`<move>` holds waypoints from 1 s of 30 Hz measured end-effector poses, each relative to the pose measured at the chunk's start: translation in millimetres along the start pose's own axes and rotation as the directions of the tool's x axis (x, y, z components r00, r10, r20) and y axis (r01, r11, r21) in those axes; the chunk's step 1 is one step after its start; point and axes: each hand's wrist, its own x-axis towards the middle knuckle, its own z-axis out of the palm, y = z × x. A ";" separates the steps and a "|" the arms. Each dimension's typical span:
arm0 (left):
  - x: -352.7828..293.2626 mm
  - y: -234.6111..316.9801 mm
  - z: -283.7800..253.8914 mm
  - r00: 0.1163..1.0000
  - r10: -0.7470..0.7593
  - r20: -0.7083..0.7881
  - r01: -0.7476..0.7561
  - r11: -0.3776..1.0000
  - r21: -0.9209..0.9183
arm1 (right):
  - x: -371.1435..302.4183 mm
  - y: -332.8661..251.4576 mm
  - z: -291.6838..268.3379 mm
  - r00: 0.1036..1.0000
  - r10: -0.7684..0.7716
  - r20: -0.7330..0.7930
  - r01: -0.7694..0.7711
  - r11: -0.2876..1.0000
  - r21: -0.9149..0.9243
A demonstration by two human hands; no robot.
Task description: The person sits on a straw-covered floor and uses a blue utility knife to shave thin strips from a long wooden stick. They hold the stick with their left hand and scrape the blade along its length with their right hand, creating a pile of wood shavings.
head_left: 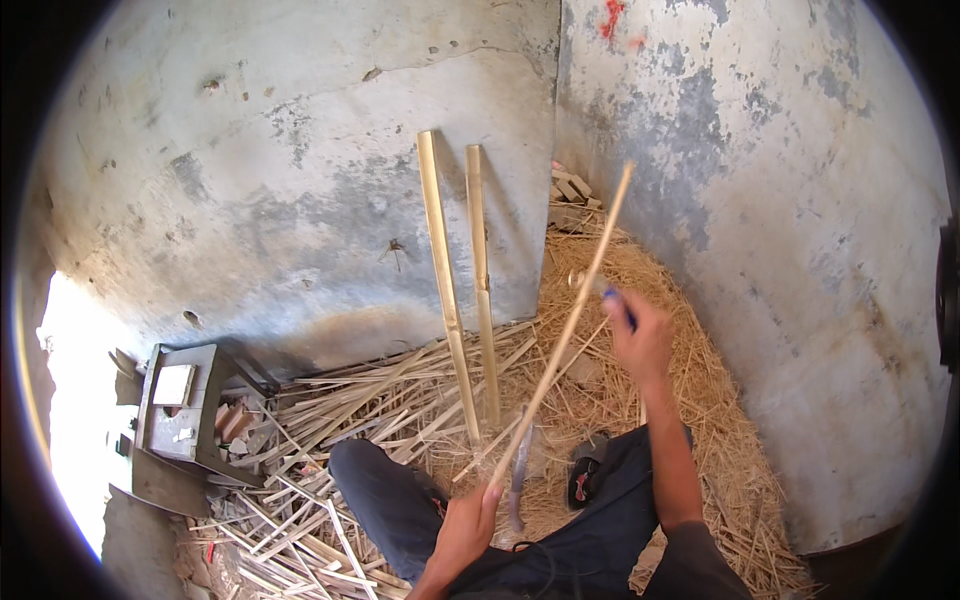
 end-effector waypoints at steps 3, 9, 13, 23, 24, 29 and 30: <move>-33.1 -34.0 -0.9 0.990 -0.053 0.130 0.063 0.995 -0.075 | 49.3 63.5 -4.5 0.989 0.143 0.024 -0.145 0.983 0.109; -15.3 -61.0 -27.6 0.815 -0.274 0.511 0.535 0.695 -0.481 | 30.9 64.2 7.8 0.984 0.156 0.082 -0.176 0.903 0.391; 5.9 -45.0 -34.1 0.789 -0.241 0.565 0.571 0.627 -0.530 | -6.3 18.8 19.9 0.889 0.168 0.427 -0.443 0.551 0.707; 41.8 -4.6 -18.8 0.730 -0.073 0.680 0.599 0.547 -0.585 | -49.7 -1.9 33.0 0.844 -0.031 0.535 -0.520 0.200 0.831; 43.3 -7.5 -18.0 0.712 -0.014 0.702 0.595 0.542 -0.594 | -52.1 3.8 35.9 0.852 -0.044 0.521 -0.509 0.158 0.846; 41.7 12.5 -16.3 0.764 -0.009 0.646 0.531 0.577 -0.620 | -62.8 28.0 36.4 0.821 -0.089 0.563 -0.554 0.109 0.825; 39.4 22.5 -15.2 0.800 -0.042 0.598 0.496 0.606 -0.622 | -63.1 11.6 34.8 0.872 0.050 0.486 -0.489 0.116 0.865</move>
